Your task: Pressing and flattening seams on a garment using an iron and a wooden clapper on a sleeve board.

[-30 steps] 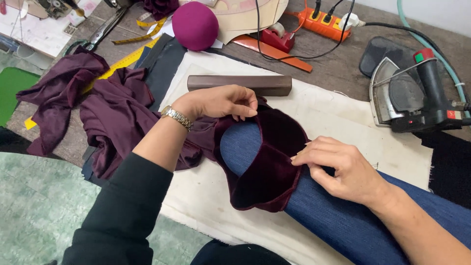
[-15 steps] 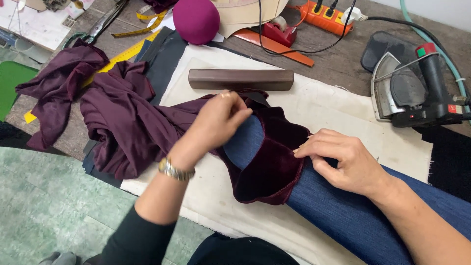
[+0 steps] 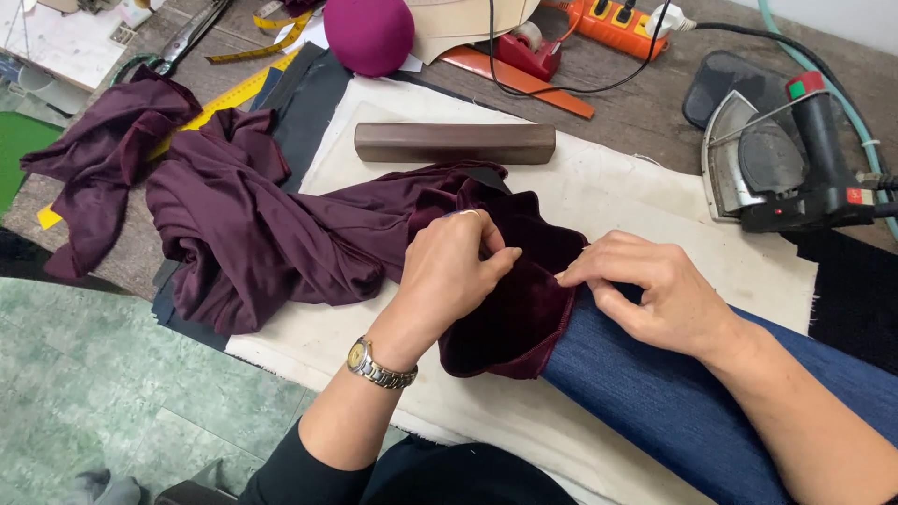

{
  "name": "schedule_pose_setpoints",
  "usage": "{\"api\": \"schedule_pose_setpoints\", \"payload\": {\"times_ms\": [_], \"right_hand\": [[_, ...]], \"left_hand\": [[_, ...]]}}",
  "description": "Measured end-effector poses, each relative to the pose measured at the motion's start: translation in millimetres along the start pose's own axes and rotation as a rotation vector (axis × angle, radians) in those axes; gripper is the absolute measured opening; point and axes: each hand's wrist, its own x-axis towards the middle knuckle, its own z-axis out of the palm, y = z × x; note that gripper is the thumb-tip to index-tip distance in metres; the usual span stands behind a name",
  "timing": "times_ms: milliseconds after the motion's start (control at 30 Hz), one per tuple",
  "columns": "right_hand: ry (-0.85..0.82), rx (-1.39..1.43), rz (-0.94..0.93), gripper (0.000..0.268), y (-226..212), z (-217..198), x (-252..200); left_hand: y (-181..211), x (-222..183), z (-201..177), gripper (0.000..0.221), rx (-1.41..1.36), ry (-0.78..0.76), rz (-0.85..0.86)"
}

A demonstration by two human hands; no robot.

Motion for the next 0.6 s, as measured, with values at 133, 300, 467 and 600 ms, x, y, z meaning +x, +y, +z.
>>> {"api": "schedule_pose_setpoints", "payload": {"times_ms": [133,300,467,600], "right_hand": [[-0.005,0.025,0.013,0.030,1,-1,0],[0.000,0.040,0.024,0.028,0,-1,0],[-0.001,0.036,0.028,0.027,1,0,0],[-0.009,0.003,0.019,0.028,2,0,-1]], "left_hand": [[-2,3,1,0.012,-0.085,0.030,0.012],[-13,3,7,0.016,-0.489,-0.048,-0.031],[-21,9,20,0.021,-0.500,-0.054,0.020],[-18,8,28,0.016,-0.337,0.018,0.078]]}}
